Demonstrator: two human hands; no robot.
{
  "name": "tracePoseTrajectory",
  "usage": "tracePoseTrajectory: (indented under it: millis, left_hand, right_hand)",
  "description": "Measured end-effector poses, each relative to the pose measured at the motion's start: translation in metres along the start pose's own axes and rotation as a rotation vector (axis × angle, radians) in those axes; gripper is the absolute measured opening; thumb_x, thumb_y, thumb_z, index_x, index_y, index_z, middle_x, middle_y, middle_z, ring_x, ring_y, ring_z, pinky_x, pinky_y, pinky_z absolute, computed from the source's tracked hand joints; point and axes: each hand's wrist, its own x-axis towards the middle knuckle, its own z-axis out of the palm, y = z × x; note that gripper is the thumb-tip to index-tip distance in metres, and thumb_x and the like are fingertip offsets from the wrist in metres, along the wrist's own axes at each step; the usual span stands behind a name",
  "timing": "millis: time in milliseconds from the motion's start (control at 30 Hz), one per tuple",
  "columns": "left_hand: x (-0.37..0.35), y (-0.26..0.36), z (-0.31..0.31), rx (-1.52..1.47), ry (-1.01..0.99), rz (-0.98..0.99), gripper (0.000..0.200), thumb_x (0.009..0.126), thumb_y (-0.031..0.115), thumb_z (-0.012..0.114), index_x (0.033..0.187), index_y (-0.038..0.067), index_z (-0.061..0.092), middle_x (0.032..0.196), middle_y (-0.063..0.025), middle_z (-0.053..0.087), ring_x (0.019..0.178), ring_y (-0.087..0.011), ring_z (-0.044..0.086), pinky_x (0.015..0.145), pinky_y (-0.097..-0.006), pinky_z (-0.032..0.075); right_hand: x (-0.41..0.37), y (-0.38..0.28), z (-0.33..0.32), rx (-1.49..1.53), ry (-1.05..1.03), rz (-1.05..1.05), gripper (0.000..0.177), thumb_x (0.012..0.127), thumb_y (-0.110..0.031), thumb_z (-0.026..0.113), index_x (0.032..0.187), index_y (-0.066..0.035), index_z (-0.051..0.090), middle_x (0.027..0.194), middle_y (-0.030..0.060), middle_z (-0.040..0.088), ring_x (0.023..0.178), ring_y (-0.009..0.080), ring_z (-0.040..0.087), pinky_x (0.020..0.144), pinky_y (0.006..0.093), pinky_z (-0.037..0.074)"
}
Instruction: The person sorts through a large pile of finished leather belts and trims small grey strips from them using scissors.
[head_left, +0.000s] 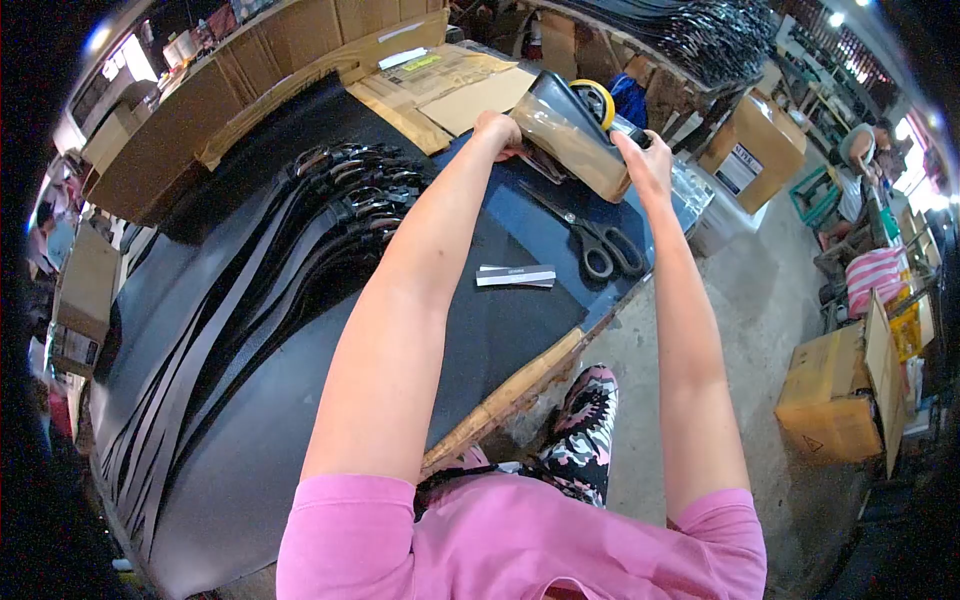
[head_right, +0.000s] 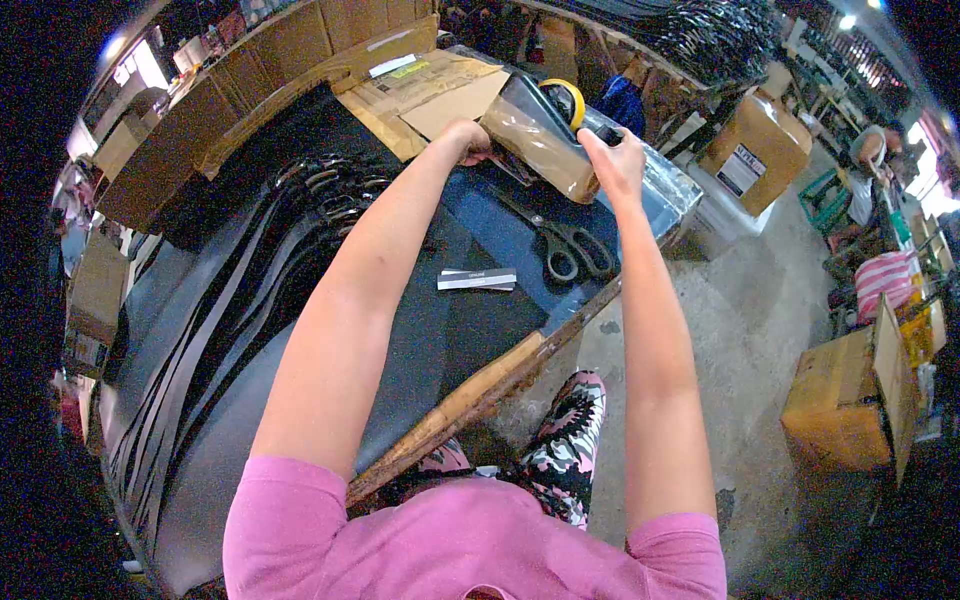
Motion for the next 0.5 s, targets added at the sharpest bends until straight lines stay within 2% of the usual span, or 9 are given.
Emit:
tracePoseTrajectory:
  millis: [67, 200, 267, 300, 367, 500]
  left_hand:
    - [-0.002, 0.006, -0.006, 0.035, -0.156, -0.092, 0.014, 0.078, 0.016, 0.067, 0.067, 0.011, 0.06, 0.062, -0.0005, 0.052, 0.052, -0.0132, 0.048, 0.046, -0.0293, 0.046]
    - [-0.008, 0.009, -0.008, 0.094, -0.211, -0.061, 0.009, 0.078, 0.015, 0.066, 0.072, 0.011, 0.061, 0.063, -0.0009, 0.05, 0.054, -0.0136, 0.049, 0.049, -0.0297, 0.048]
    - [-0.023, 0.011, -0.003, 0.149, -0.027, -0.033, 0.005, 0.08, 0.015, 0.064, 0.079, 0.01, 0.062, 0.066, -0.0024, 0.056, 0.057, -0.0152, 0.054, 0.052, -0.0298, 0.051]
    - [-0.018, 0.009, -0.006, 0.149, -0.028, -0.036, 0.005, 0.08, 0.015, 0.064, 0.079, 0.01, 0.062, 0.066, -0.0024, 0.056, 0.057, -0.0152, 0.054, 0.052, -0.0298, 0.051]
    - [0.003, 0.003, -0.012, -0.047, -0.295, -0.029, 0.014, 0.08, 0.021, 0.069, 0.075, 0.009, 0.063, 0.077, -0.0057, 0.067, 0.07, -0.0181, 0.064, 0.065, -0.0323, 0.055]
    - [-0.018, 0.006, -0.017, -0.141, -0.238, -0.034, 0.009, 0.08, 0.014, 0.067, 0.076, 0.007, 0.064, 0.085, -0.0065, 0.069, 0.079, -0.0174, 0.066, 0.069, -0.0329, 0.056]
  right_hand:
    - [0.001, 0.001, 0.0, -0.025, 0.002, 0.007, 0.034, 0.067, -0.029, 0.07, 0.077, 0.003, 0.067, 0.071, 0.0083, 0.067, 0.065, 0.0131, 0.061, 0.064, 0.0287, 0.047]
    - [0.002, 0.005, 0.001, -0.014, 0.03, -0.012, 0.035, 0.066, -0.03, 0.07, 0.078, 0.003, 0.067, 0.071, 0.0096, 0.067, 0.066, 0.014, 0.062, 0.064, 0.0288, 0.048]
    - [0.003, 0.003, 0.0, -0.013, 0.015, -0.007, 0.036, 0.066, -0.03, 0.07, 0.078, 0.004, 0.067, 0.072, 0.01, 0.067, 0.066, 0.0142, 0.062, 0.065, 0.0289, 0.048]
    - [0.002, 0.003, 0.0, -0.014, 0.001, -0.002, 0.037, 0.066, -0.031, 0.07, 0.079, 0.004, 0.066, 0.073, 0.0103, 0.068, 0.067, 0.0144, 0.062, 0.065, 0.029, 0.048]
    - [0.002, 0.005, 0.001, -0.007, 0.013, -0.006, 0.038, 0.066, -0.031, 0.071, 0.079, 0.004, 0.066, 0.073, 0.0105, 0.068, 0.067, 0.0145, 0.062, 0.065, 0.029, 0.048]
    - [0.005, 0.01, 0.002, -0.031, 0.023, -0.005, 0.038, 0.065, -0.031, 0.071, 0.079, 0.004, 0.066, 0.073, 0.0103, 0.067, 0.066, 0.0145, 0.062, 0.065, 0.0288, 0.048]
